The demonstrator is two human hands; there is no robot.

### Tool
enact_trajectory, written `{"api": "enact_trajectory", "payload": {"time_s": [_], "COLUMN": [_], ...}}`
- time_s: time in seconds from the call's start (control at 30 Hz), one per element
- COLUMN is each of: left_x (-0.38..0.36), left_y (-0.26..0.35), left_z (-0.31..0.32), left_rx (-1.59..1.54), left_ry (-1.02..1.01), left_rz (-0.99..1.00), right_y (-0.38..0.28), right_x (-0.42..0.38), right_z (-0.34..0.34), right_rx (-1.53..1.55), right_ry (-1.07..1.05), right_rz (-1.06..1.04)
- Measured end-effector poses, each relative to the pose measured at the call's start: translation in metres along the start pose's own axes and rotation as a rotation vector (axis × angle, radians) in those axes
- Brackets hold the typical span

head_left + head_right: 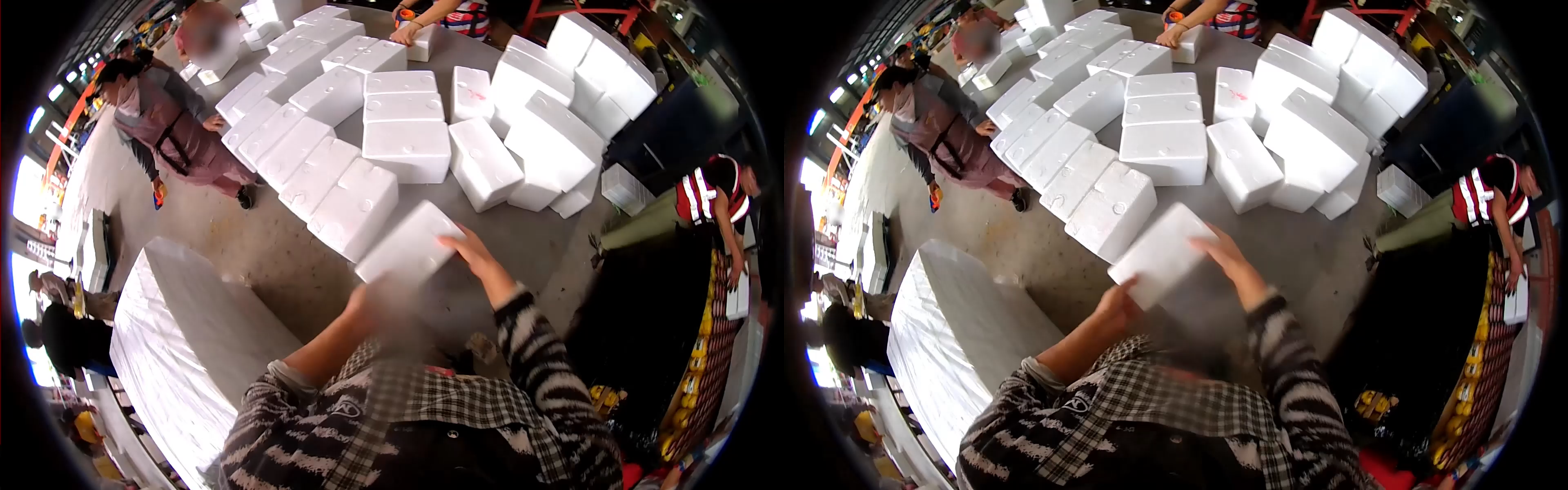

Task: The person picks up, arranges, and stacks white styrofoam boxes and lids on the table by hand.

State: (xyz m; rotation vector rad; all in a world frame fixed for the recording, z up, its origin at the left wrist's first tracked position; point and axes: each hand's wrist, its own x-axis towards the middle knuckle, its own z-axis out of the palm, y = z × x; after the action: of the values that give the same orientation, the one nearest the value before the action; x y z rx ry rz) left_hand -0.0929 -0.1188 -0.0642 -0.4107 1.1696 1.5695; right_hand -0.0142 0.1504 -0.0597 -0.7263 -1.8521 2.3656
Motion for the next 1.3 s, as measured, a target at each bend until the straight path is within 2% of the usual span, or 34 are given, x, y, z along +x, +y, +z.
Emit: {"api": "enact_trajectory", "payload": {"time_s": [0.03, 0.1, 0.2, 0.3, 0.37, 0.43, 0.5, 0.53, 0.57, 0.6, 0.63, 0.67, 0.7, 0.77, 0.87, 0.97, 1.0, 1.07, 1.1, 1.13, 1.17, 1.2, 1.23, 1.27, 1.3], "left_x": [-0.008, 0.001, 0.029, 0.033, 0.04, 0.018, 0.016, 0.006, -0.018, -0.037, -0.044, -0.047, -0.042, 0.004, 0.038, 0.106, 0.121, 0.142, 0.159, 0.173, 0.198, 0.216, 0.213, 0.201, 0.209], "left_y": [0.011, 0.024, 0.009, 0.005, -0.003, -0.005, -0.016, -0.011, -0.005, 0.0, 0.006, 0.018, 0.031, 0.058, 0.111, 0.144, 0.152, 0.165, 0.17, 0.175, 0.175, 0.171, 0.167, 0.166, 0.159], "left_z": [0.003, -0.012, -0.013, -0.016, -0.03, -0.025, -0.036, -0.024, -0.007, 0.008, 0.026, 0.049, 0.07, 0.103, 0.196, 0.269, 0.295, 0.344, 0.364, 0.381, 0.401, 0.413, 0.416, 0.415, 0.415], "left_rx": [0.131, -0.011, -0.012, -0.007, 0.085, 0.176, 0.175, 0.246, 0.316, 0.386, 0.398, 0.407, 0.417, 0.647, 0.663, 0.592, 0.623, 0.71, 0.722, 0.733, 0.753, 0.772, 0.766, 0.778, 0.853], "left_ry": [0.196, -0.022, 0.147, 0.167, 0.13, 0.064, -0.058, -0.235, -0.41, -0.583, -0.622, -0.66, -0.696, -0.69, -0.635, -0.571, -0.52, -0.418, -0.432, -0.444, -0.349, -0.248, -0.258, -0.334, -0.288], "left_rz": [0.059, 0.082, 0.208, 0.193, 0.213, 0.117, -0.069, -0.102, -0.137, -0.172, -0.158, -0.144, -0.129, 0.106, 0.324, 0.454, 0.49, 0.522, 0.515, 0.511, 0.516, 0.519, 0.501, 0.461, 0.549], "right_y": [0.005, 0.001, -0.008, 0.007, 0.004, -0.046, -0.084, -0.107, -0.126, -0.142, -0.156, -0.161, -0.161, -0.191, -0.172, -0.184, -0.173, -0.175, -0.172, -0.156, -0.132, -0.124, -0.116, -0.122, -0.122], "right_x": [0.029, 0.063, 0.065, 0.062, 0.042, 0.008, -0.006, -0.012, -0.007, -0.008, -0.005, 0.004, 0.016, -0.009, 0.006, -0.005, 0.002, -0.006, -0.01, -0.008, -0.005, -0.007, -0.008, -0.014, -0.016], "right_z": [0.008, 0.031, 0.036, 0.011, -0.011, -0.04, -0.083, -0.106, -0.138, -0.168, -0.192, -0.225, -0.252, -0.237, -0.258, -0.256, -0.272, -0.261, -0.252, -0.256, -0.268, -0.27, -0.272, -0.266, -0.259], "right_rx": [-0.007, -0.082, -0.16, -0.363, -0.335, -0.542, -0.708, -0.696, -0.64, -0.608, -0.549, -0.63, -0.512, -0.147, 0.164, 0.179, 0.176, 0.2, 0.209, -0.054, -0.319, -0.296, -0.275, 0.028, 0.327], "right_ry": [0.003, 0.108, 0.153, 0.176, 0.14, 0.276, 0.62, 0.785, 0.893, 1.044, 1.187, 1.324, 1.369, 1.042, 0.693, 0.679, 0.633, 0.625, 0.616, 0.628, 0.623, 0.632, 0.641, 0.669, 0.683], "right_rz": [-0.011, -0.158, -0.137, -0.177, -0.418, -0.652, -0.899, -0.933, -1.062, -1.009, -0.939, -0.821, -0.68, -0.346, -0.139, 0.109, 0.122, -0.012, -0.076, -0.254, -0.434, -0.479, -0.525, -0.422, -0.302]}}
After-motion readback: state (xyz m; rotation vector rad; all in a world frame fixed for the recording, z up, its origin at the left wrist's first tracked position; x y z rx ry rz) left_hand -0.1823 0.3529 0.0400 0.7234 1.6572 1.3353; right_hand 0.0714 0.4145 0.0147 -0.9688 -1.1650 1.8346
